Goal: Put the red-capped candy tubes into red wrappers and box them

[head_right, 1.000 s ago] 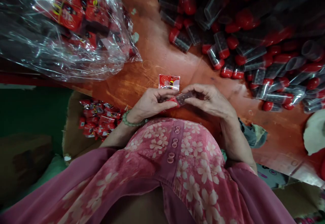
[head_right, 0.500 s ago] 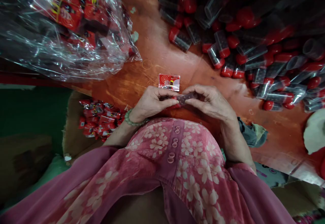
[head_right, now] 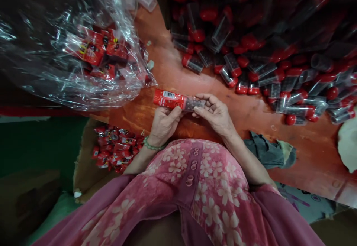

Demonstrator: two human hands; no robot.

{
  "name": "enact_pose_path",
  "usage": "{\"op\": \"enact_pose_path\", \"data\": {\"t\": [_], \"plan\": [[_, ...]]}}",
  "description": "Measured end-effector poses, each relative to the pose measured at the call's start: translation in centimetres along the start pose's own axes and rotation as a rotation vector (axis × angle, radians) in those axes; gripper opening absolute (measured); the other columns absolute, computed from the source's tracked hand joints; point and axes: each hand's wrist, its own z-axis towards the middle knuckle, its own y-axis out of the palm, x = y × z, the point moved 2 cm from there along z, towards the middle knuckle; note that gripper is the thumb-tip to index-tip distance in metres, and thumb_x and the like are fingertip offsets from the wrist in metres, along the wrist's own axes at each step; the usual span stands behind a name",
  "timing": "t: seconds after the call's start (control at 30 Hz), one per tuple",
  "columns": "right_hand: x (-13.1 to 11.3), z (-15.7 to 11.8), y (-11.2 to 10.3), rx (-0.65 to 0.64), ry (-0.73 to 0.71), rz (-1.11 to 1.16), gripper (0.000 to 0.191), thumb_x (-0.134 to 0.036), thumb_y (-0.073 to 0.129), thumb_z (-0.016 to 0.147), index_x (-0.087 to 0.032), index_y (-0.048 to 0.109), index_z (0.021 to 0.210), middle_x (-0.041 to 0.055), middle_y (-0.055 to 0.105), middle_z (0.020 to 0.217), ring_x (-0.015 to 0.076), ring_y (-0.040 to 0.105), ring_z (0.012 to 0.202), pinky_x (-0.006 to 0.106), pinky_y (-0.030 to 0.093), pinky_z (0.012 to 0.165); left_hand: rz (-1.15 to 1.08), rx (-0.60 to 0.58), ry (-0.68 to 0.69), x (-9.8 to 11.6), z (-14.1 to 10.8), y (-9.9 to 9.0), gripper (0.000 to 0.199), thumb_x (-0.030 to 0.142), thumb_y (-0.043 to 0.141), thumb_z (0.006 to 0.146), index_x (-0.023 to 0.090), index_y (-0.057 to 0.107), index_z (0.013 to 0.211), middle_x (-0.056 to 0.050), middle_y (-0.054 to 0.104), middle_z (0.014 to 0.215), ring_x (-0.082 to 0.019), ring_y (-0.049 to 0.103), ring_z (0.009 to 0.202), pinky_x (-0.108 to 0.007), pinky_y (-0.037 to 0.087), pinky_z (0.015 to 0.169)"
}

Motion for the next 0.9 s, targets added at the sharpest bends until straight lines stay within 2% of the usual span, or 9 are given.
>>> {"op": "enact_pose_path", "data": {"t": [0.17, 0.33, 0.53, 0.67, 0.77, 0.83, 0.9], "plan": [[0.6, -0.2, 0.8, -0.023, 0.052, -0.018, 0.043, -0.047, 0.087, 0.073, -0.021, 0.069, 0.103, 0.0011, 0.078, 0.094, 0.0118, 0.072, 0.070, 0.026, 0.064, 0.070, -0.217, 0.117, -0.059, -0.1, 0.5, 0.4, 0.041, 0.056, 0.077, 0.080, 0.015, 0.075, 0.083, -0.004, 0.077, 0.077, -0.014, 0.069, 0.065, -0.027, 0.058, 0.068], [0.5, -0.3, 1.3, 0.025, -0.129, -0.120, 0.034, -0.043, 0.081, 0.080, -0.022, 0.069, 0.104, 0.0015, 0.078, 0.102, 0.0129, 0.074, 0.081, 0.027, 0.065, 0.077, -0.334, 0.240, -0.048, 0.3, 0.8, 0.8, 0.036, 0.048, 0.087, 0.072, 0.016, 0.077, 0.084, -0.002, 0.078, 0.082, -0.013, 0.070, 0.073, -0.026, 0.057, 0.077], [1.0, -0.2, 1.4, 0.025, -0.255, -0.184, 0.025, -0.030, 0.077, 0.086, -0.024, 0.069, 0.109, -0.0019, 0.078, 0.097, 0.0119, 0.074, 0.078, 0.026, 0.063, 0.077, -0.477, 0.241, -0.024, 1.7, 1.0, 1.0, 0.042, 0.050, 0.093, 0.061, 0.019, 0.079, 0.085, -0.004, 0.080, 0.086, -0.019, 0.076, 0.086, -0.033, 0.058, 0.092], [0.9, -0.3, 1.6, 0.035, -0.423, -0.429, 0.024, -0.028, 0.075, 0.087, -0.022, 0.070, 0.110, 0.0016, 0.078, 0.102, 0.0161, 0.075, 0.086, 0.031, 0.062, 0.083, -0.516, 0.216, -0.072, 2.4, 1.3, 1.3, 0.040, 0.049, 0.092, 0.063, 0.018, 0.081, 0.085, -0.007, 0.081, 0.089, -0.025, 0.077, 0.095, -0.037, 0.059, 0.096], [0.4, -0.5, 1.7, 0.083, -0.580, -0.602, 0.023, -0.024, 0.075, 0.087, -0.022, 0.071, 0.110, 0.0031, 0.079, 0.102, 0.0173, 0.076, 0.089, 0.030, 0.061, 0.084, -0.515, 0.223, -0.073, 2.7, 1.4, 1.6, 0.040, 0.049, 0.092, 0.063, 0.016, 0.081, 0.083, -0.008, 0.081, 0.087, -0.025, 0.078, 0.092, -0.037, 0.059, 0.094], [0.3, -0.5, 1.8, 0.100, -0.590, -0.603, 0.022, -0.024, 0.075, 0.087, -0.022, 0.071, 0.108, 0.0030, 0.079, 0.101, 0.0172, 0.075, 0.088, 0.030, 0.061, 0.082, -0.495, 0.229, -0.076, 2.7, 1.6, 1.7, 0.042, 0.051, 0.092, 0.061, 0.015, 0.081, 0.082, -0.007, 0.080, 0.084, -0.024, 0.077, 0.087, -0.036, 0.059, 0.091], [0.5, -0.4, 1.9, 0.076, -0.496, -0.486, 0.022, -0.028, 0.076, 0.087, -0.023, 0.070, 0.107, 0.0016, 0.078, 0.097, 0.0161, 0.075, 0.082, 0.030, 0.062, 0.078, -0.468, 0.239, -0.087, 2.6, 1.7, 1.7, 0.045, 0.053, 0.093, 0.059, 0.015, 0.080, 0.081, -0.007, 0.080, 0.081, -0.022, 0.076, 0.083, -0.035, 0.059, 0.087]]}}
